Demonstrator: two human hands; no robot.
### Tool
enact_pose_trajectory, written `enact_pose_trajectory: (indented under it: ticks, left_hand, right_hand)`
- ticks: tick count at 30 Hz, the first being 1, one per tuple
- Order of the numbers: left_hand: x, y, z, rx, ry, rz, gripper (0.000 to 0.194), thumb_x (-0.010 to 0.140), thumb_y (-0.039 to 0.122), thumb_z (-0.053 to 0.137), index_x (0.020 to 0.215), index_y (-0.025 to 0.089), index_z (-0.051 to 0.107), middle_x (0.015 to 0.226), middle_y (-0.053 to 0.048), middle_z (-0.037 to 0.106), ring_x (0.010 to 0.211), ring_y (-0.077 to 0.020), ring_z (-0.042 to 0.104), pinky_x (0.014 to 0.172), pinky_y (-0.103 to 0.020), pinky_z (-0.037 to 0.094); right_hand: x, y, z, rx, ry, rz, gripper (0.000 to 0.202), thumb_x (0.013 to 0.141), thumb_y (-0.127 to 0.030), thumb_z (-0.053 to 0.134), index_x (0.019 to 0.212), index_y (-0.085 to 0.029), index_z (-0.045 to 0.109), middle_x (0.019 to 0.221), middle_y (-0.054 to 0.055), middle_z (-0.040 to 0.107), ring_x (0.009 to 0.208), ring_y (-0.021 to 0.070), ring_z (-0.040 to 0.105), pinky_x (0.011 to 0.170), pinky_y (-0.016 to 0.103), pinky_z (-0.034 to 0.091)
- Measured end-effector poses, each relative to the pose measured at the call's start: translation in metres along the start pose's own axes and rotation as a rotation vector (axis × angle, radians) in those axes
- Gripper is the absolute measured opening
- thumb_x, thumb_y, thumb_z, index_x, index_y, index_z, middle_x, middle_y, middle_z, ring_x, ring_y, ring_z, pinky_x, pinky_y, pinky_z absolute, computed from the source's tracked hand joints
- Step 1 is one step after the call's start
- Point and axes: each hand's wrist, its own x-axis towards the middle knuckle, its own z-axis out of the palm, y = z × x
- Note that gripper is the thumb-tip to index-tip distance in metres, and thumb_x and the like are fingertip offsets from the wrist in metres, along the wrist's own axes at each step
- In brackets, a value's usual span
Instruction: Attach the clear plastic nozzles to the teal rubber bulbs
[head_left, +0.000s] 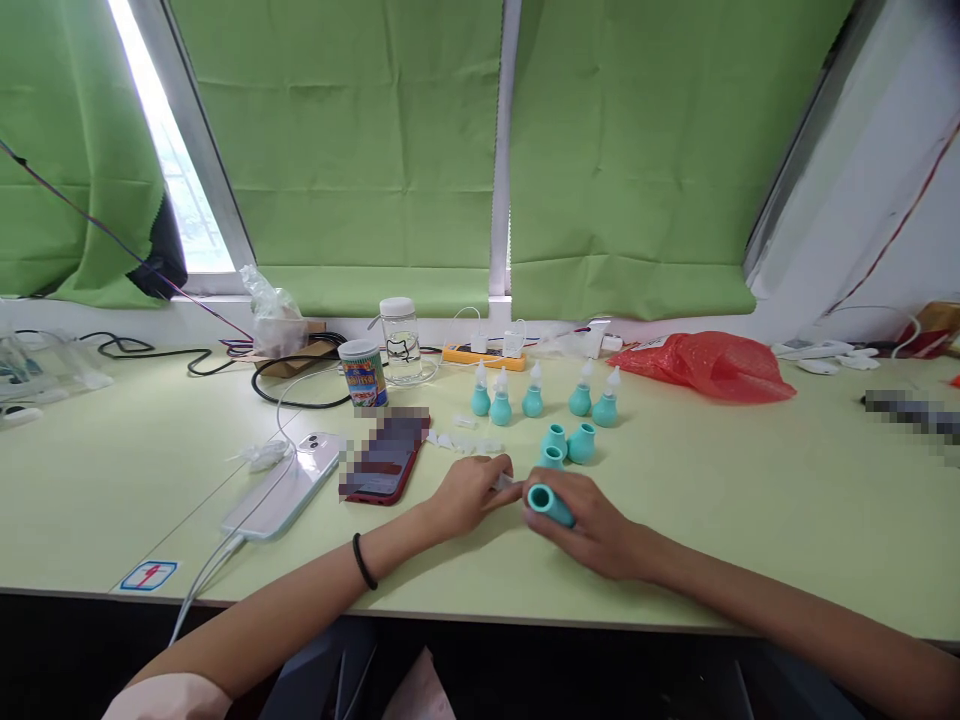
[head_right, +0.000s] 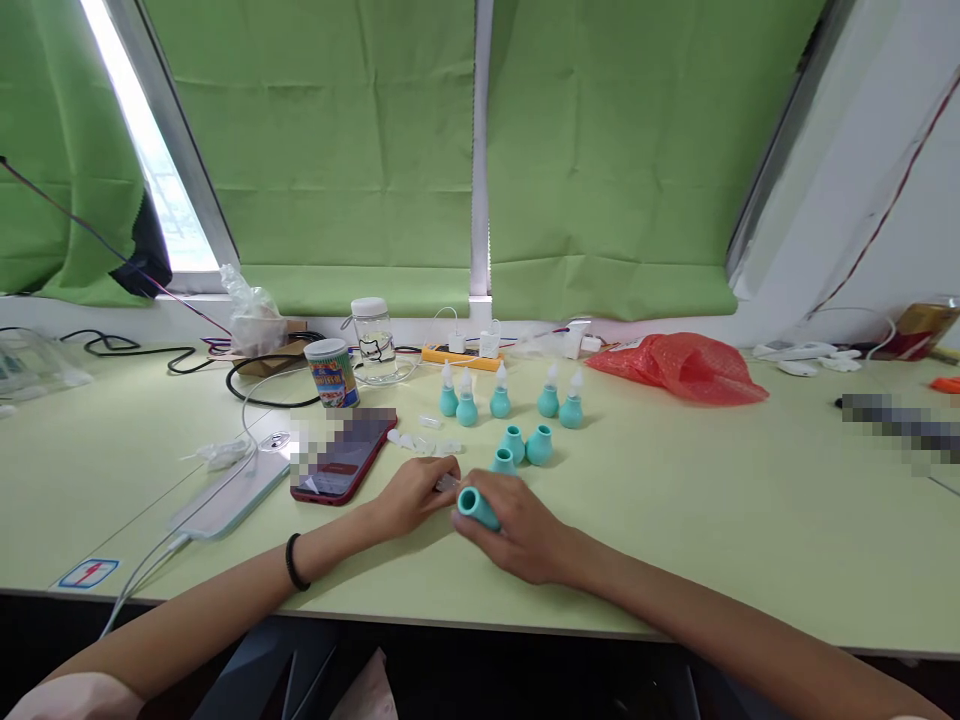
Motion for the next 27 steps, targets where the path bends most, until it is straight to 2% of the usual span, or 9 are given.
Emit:
enact_pose_trajectory:
  ticks: [2,5,9,11,15,20,23,27]
  left_hand:
    - [0.0,-0.001,0.002,0.231,-0.048,0.054,0.033,0.077,0.044,0.037,0.081,0.014,0.049,0.065,-0.003,0.052,0.062,-0.0149,0.049,0.054,-0.024,0.036]
    - [0.002,-0.005,0.002,0.411,-0.1,0.103,0.031,0.078,0.042,0.037,0.087,0.014,0.047,0.074,-0.006,0.054,0.072,-0.0179,0.051,0.059,-0.027,0.04]
    - [0.005,-0.012,0.004,0.521,-0.071,0.099,0.019,0.081,0.026,0.036,0.094,0.015,0.044,0.089,-0.007,0.05,0.084,-0.0183,0.048,0.064,-0.028,0.043]
    - [0.006,-0.016,0.007,0.581,-0.054,0.097,0.02,0.081,0.019,0.033,0.097,0.015,0.044,0.096,-0.009,0.046,0.089,-0.0193,0.045,0.063,-0.028,0.044]
    - [0.005,-0.02,0.013,0.66,-0.036,0.141,0.024,0.083,0.016,0.028,0.101,0.016,0.043,0.105,-0.012,0.039,0.095,-0.0217,0.04,0.065,-0.031,0.045]
    - [0.002,-0.014,0.01,0.678,0.004,0.151,0.032,0.084,0.024,0.024,0.112,0.014,0.036,0.102,-0.013,0.04,0.093,-0.0229,0.039,0.071,-0.036,0.042]
    - [0.001,-0.011,0.007,0.657,0.02,0.145,0.034,0.084,0.026,0.025,0.115,0.015,0.033,0.104,-0.013,0.039,0.092,-0.0229,0.039,0.073,-0.037,0.039]
    - [-0.001,-0.008,0.006,0.614,0.019,0.161,0.034,0.082,0.03,0.029,0.114,0.019,0.035,0.109,-0.012,0.036,0.096,-0.0234,0.037,0.077,-0.039,0.037]
  right_hand:
    - [0.004,0.0,-0.014,0.091,0.067,0.049,0.011,0.081,-0.026,0.037,0.076,-0.018,0.043,0.07,0.002,0.048,0.064,0.0121,0.044,0.061,0.025,0.037]
    - [0.008,0.004,-0.035,0.12,0.174,0.127,0.017,0.083,-0.031,0.033,0.078,-0.018,0.044,0.075,0.003,0.049,0.068,0.0134,0.046,0.062,0.026,0.037]
    - [0.003,0.022,-0.063,-0.032,0.306,0.219,0.026,0.082,-0.038,0.031,0.078,-0.019,0.047,0.077,0.004,0.048,0.068,0.0143,0.044,0.062,0.027,0.037]
    - [-0.002,0.037,-0.076,-0.1,0.331,0.302,0.029,0.081,-0.042,0.031,0.078,-0.019,0.048,0.077,0.004,0.049,0.066,0.0145,0.044,0.059,0.027,0.037]
    - [-0.01,0.075,-0.09,-0.15,0.205,0.48,0.034,0.077,-0.049,0.034,0.074,-0.02,0.05,0.071,0.002,0.052,0.063,0.0145,0.046,0.053,0.026,0.037]
    - [-0.014,0.109,-0.085,-0.198,0.111,0.529,0.035,0.071,-0.05,0.043,0.078,-0.018,0.054,0.078,0.005,0.056,0.067,0.0168,0.05,0.057,0.027,0.04]
    - [-0.017,0.113,-0.085,-0.21,0.082,0.574,0.034,0.069,-0.05,0.046,0.074,-0.018,0.057,0.07,0.003,0.057,0.061,0.0154,0.05,0.053,0.025,0.039]
    - [-0.022,0.101,-0.083,-0.184,-0.012,0.568,0.035,0.063,-0.049,0.053,0.076,-0.017,0.06,0.063,0.002,0.056,0.054,0.0138,0.048,0.048,0.024,0.037]
